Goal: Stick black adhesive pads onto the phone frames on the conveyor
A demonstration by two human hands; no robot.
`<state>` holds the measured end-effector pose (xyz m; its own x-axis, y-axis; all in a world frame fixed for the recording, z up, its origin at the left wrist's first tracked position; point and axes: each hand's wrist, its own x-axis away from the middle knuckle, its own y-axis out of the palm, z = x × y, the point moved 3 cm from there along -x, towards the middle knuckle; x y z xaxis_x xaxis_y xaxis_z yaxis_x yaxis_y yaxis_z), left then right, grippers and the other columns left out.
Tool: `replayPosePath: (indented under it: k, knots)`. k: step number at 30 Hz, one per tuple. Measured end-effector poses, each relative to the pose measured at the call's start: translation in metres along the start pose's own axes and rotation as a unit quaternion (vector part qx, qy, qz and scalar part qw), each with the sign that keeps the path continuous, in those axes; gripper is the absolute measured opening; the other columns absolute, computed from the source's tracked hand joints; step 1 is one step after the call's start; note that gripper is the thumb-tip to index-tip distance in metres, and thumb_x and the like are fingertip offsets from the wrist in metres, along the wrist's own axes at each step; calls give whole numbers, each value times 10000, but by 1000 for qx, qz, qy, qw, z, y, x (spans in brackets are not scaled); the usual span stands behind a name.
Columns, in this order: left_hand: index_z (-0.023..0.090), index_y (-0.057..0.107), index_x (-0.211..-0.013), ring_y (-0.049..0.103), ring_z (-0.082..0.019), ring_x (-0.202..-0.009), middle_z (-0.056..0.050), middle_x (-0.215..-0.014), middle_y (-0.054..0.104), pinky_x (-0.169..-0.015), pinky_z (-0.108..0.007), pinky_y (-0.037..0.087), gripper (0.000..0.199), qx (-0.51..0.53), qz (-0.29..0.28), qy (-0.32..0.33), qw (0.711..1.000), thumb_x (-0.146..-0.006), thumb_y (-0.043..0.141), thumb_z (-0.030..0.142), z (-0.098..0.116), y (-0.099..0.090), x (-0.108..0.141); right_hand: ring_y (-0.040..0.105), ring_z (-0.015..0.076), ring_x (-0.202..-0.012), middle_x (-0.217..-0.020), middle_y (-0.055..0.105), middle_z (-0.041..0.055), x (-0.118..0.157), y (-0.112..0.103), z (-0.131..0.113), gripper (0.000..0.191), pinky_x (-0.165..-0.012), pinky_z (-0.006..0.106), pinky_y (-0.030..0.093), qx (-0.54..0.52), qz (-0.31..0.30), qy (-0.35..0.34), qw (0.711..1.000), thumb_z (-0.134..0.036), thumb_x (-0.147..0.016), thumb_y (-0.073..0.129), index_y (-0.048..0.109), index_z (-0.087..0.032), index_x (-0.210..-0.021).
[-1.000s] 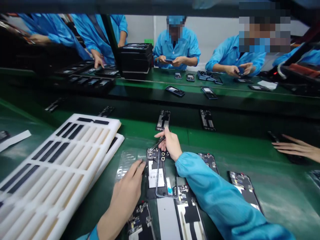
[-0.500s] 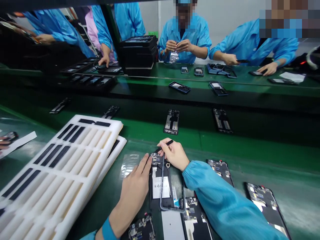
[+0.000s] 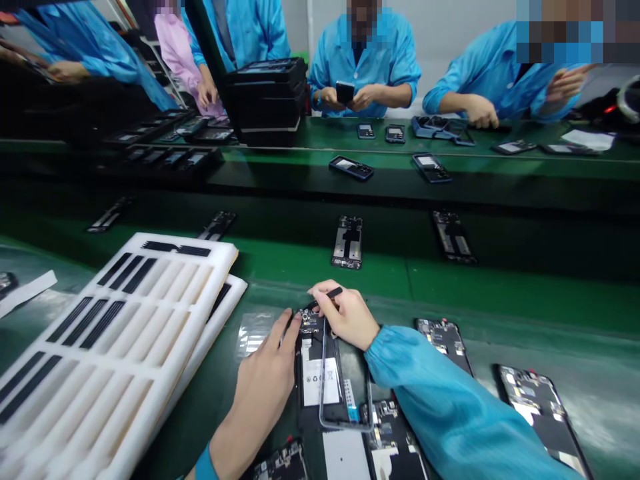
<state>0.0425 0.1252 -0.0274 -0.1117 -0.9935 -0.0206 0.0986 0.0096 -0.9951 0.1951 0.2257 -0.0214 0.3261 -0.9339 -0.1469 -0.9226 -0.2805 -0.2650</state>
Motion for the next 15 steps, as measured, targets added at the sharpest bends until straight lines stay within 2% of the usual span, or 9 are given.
replayPosePath:
  k: [2,4,5,6,8,10,11,13,15]
  knots:
    - [215,534,-1414,746,-238,-869,-92,-1534,490,-556,-332,586,562,28,-4,-21,999,-896,444,17,-4,-5,-1,738,181,-740,-826,761,52,-2,-22,-25,316,-743,306,580,0,43,-24,999,-456,-964,553,672,-187,-1079]
    - [214,503,-1429,742,-233,-909,-98,-1520,505,-602,-326,585,523,65,-3,-49,997,-941,402,56,-9,-11,0,745,192,-841,-980,774,75,-2,-54,-50,336,-760,324,588,-7,109,-11,994,-420,-1007,442,584,-200,-1218]
    - [207,503,-1419,737,-222,-940,-97,-1477,551,-652,-315,587,485,88,-4,-61,994,-968,375,83,-11,-15,1,747,189,-812,-1042,768,84,0,-71,-57,331,-670,304,591,-1,133,25,991,-391,-1013,389,549,-206,-1236]
    - [203,522,-1390,731,-204,-964,-91,-1404,614,-707,-296,582,441,112,-7,-71,991,-994,350,113,-13,-18,2,737,171,-703,-1073,764,88,3,-84,-61,312,-540,269,559,23,135,78,988,-357,-1004,361,543,-206,-1208]
    - [210,602,-1256,729,-175,-954,-62,-1197,726,-767,-262,559,355,158,-22,-84,984,-1031,329,182,-13,-23,3,596,127,-395,-943,781,81,18,-96,-55,235,-331,242,399,89,89,185,975,-313,-949,403,587,-194,-1032]
    - [217,653,-1112,738,-196,-889,-46,-1023,766,-732,-279,546,298,184,-44,-96,977,-1037,367,251,-10,-26,4,464,118,-273,-663,743,44,36,-89,-40,164,-310,261,345,139,27,234,962,-288,-895,489,593,-200,-804]
    - [211,660,-1083,740,-226,-867,-56,-983,767,-704,-306,538,282,189,-53,-104,975,-1032,394,287,-8,-27,5,496,136,-302,-576,707,30,45,-80,-31,181,-357,270,385,151,5,238,959,-275,-882,522,578,-210,-723]
    - [187,662,-1073,734,-289,-873,-95,-977,760,-680,-356,517,290,190,-63,-117,973,-1018,433,357,-1,-28,6,642,183,-497,-575,701,25,60,-59,-18,224,-536,283,479,172,-32,231,957,-264,-896,545,575,-222,-679]
    - [163,655,-1095,723,-321,-908,-128,-1002,747,-700,-383,506,330,192,-68,-126,971,-1011,444,402,5,-30,7,699,198,-694,-658,723,26,67,-39,-12,216,-707,294,501,186,-61,221,955,-259,-937,545,614,-215,-737]
